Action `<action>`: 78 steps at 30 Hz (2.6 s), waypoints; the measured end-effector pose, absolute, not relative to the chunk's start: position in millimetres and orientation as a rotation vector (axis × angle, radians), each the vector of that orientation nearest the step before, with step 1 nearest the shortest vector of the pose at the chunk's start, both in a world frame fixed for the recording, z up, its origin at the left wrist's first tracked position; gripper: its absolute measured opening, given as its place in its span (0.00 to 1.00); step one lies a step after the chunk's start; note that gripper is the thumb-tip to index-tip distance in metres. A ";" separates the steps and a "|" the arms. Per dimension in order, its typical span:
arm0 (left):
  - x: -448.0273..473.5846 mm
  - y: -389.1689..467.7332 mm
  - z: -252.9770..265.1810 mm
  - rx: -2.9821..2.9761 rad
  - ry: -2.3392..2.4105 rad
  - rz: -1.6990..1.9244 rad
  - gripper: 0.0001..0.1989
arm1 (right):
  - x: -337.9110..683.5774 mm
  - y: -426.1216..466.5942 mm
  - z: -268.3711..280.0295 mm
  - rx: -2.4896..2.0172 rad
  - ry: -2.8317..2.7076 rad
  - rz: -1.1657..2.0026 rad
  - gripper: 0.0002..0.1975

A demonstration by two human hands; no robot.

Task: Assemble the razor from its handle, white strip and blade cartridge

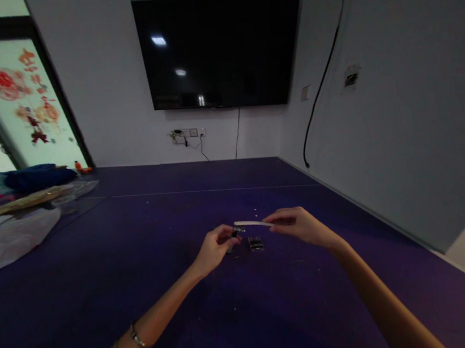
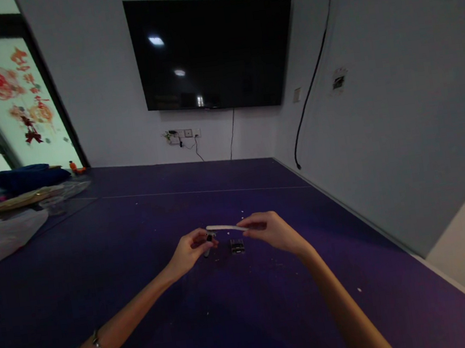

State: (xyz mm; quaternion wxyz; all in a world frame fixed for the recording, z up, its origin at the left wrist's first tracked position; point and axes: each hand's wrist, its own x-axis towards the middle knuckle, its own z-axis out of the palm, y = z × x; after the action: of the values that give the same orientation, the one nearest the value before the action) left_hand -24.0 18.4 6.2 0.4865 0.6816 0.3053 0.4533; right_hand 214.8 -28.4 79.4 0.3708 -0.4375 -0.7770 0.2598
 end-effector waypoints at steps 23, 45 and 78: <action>-23.3 1.8 20.7 1.672 0.684 1.110 0.07 | 212.5 -34.9 84.1 -1.044 -2.084 0.556 0.11; -23.2 0.3 22.1 1.711 0.681 1.102 0.08 | 209.9 -43.4 92.3 -1.064 -2.121 0.490 0.11; -23.2 -3.8 27.0 1.649 0.638 1.140 0.08 | 211.0 -38.2 86.8 -1.059 -2.039 0.557 0.11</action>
State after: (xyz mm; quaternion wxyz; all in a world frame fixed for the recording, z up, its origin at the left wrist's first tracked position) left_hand -23.2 -3.8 27.0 0.4957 0.6808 0.2634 0.4706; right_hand 211.0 -38.2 86.8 0.3789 -0.4144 -0.7982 0.2181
